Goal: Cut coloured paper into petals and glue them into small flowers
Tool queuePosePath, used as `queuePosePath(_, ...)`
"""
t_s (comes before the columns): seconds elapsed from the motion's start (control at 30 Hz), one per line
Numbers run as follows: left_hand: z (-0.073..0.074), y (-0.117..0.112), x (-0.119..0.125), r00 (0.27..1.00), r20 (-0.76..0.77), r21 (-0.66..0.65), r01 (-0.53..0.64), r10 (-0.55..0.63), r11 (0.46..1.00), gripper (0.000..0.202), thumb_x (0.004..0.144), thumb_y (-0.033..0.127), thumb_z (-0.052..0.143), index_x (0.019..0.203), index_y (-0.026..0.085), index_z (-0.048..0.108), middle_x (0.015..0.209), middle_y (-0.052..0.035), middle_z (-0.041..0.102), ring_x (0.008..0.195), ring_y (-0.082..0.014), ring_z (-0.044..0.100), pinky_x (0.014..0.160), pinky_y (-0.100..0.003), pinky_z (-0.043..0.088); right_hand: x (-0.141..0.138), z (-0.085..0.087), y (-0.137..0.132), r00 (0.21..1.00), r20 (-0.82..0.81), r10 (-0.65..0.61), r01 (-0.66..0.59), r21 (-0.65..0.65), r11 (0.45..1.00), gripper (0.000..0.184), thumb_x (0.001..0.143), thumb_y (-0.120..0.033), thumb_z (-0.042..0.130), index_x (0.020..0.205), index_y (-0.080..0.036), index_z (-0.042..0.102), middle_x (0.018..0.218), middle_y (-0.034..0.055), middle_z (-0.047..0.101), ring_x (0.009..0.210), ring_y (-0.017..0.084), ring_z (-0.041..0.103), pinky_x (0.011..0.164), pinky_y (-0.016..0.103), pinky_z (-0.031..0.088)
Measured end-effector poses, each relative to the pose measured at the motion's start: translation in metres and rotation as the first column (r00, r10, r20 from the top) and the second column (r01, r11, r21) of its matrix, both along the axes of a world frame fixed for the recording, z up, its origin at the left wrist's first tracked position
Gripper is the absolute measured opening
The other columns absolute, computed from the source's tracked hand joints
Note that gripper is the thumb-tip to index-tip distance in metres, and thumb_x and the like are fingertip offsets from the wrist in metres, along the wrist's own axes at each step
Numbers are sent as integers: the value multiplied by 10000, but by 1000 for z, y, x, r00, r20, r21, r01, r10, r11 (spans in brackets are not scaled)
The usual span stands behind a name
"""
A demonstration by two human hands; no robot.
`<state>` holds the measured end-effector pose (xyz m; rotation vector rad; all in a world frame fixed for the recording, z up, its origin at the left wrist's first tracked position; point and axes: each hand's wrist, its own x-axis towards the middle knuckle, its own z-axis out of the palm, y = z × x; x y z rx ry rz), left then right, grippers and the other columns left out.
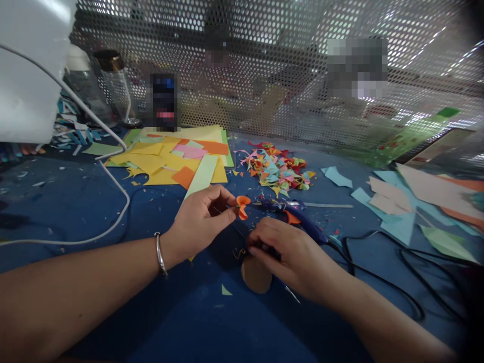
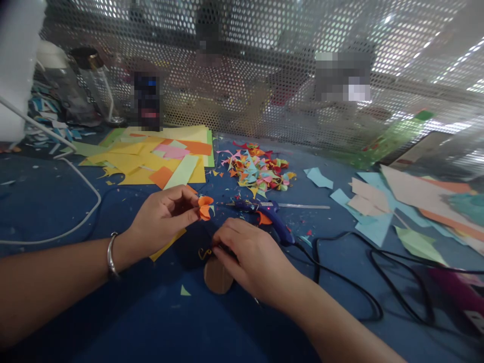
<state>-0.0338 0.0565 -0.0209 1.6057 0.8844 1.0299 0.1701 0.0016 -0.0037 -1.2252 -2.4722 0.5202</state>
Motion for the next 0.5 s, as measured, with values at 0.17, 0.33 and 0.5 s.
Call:
queuePosePath(0.17, 2, -1, 0, 1000, -11, -2, -2, 2, 1000, 92, 806, 251, 677, 812, 178, 620, 798, -18, 674, 700, -121, 611, 673, -256, 503, -3, 3, 0, 996, 58, 61, -59, -31, 998, 168, 935, -136, 490, 976, -177, 648, 947, 80, 642, 904, 205, 607, 814, 358, 506)
queuePosePath(0.33, 2, -1, 1, 1000, 2, -8, 11, -11, 1000, 91, 807, 246, 677, 817, 173, 623, 796, -18, 676, 708, -125, 614, 678, -264, 499, -5, 4, 1, 993, 100, 66, -61, -51, 997, 177, 937, -136, 479, 948, -172, 652, 927, 76, 633, 889, 207, 608, 802, 362, 503)
queuePosePath(0.5, 0, -1, 1, 1000, 14, -2, 7, -7, 1000, 68, 806, 211, 677, 823, 170, 626, 789, -5, 678, 709, -117, 623, 670, -247, 495, -7, 1, 1, 993, 108, 48, -42, -57, 998, 134, 908, -108, 510, 891, -170, 627, 898, 63, 627, 844, 196, 601, 758, 336, 485)
